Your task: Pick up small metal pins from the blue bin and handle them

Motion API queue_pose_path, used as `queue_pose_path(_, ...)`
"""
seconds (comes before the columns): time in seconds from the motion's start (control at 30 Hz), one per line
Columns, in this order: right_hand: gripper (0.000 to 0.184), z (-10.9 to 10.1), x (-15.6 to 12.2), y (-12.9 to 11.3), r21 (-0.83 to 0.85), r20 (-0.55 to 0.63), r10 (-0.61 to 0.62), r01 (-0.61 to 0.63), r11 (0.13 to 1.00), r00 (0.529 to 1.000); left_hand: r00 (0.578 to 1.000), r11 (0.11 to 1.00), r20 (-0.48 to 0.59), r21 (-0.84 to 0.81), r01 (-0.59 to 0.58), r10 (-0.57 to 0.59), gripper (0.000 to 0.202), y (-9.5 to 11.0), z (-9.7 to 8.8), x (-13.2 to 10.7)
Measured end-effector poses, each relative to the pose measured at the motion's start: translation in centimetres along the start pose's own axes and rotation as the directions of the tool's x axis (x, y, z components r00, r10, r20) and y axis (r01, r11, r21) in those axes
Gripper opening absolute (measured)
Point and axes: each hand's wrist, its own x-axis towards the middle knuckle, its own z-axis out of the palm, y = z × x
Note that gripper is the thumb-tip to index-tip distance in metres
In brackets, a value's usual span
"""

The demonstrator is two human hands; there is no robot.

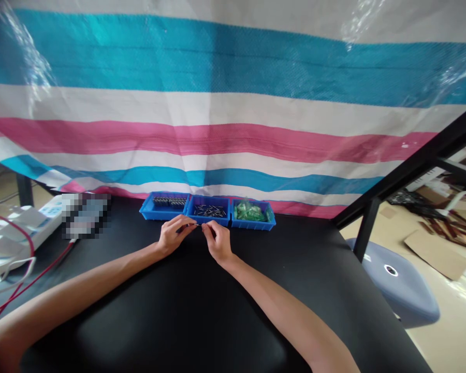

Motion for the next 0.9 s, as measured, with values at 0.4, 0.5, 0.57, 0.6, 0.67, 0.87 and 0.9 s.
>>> queue_pose_path(0.4, 0.024, 0.04, -0.12, 0.16, 0.015, -0.004, -0.001, 0.001, 1.000, 1.000, 1.000, 0.999, 0.004, 0.020, 0.025, -0.025, 0.012, -0.04, 0.04, -0.05)
queue_pose_path(0.5, 0.023, 0.08, -0.15, 0.22, 0.016, -0.012, 0.000, 0.001, 1.000, 1.000, 1.000, 0.999, 0.004, 0.020, 0.029, -0.029, 0.012, -0.05, 0.04, -0.04)
queue_pose_path(0.57, 0.022, 0.12, -0.17, 0.27, 0.023, -0.017, -0.002, 0.002, 1.000, 1.000, 1.000, 0.999, 0.006, 0.020, 0.029, -0.030, 0.012, -0.04, 0.02, -0.02)
queue_pose_path(0.6, 0.022, 0.15, -0.17, 0.29, 0.028, -0.019, -0.005, 0.005, 1.000, 1.000, 1.000, 0.999, 0.007, 0.019, 0.028, -0.028, 0.012, -0.02, 0.01, 0.00)
queue_pose_path(0.67, 0.021, 0.18, -0.17, 0.31, 0.037, -0.023, -0.013, 0.014, 0.999, 1.000, 1.000, 1.000, 0.010, 0.016, 0.027, -0.027, 0.011, 0.00, -0.01, 0.03)
queue_pose_path(0.87, 0.019, 0.19, -0.11, 0.20, 0.043, -0.027, -0.016, 0.017, 0.999, 1.000, 0.999, 0.999, 0.008, 0.011, 0.040, -0.040, 0.010, -0.11, 0.07, -0.08)
queue_pose_path(0.9, 0.019, 0.19, -0.11, 0.18, 0.044, -0.028, -0.015, 0.016, 0.999, 0.999, 0.999, 0.999, 0.008, 0.011, 0.041, -0.042, 0.010, -0.14, 0.08, -0.11)
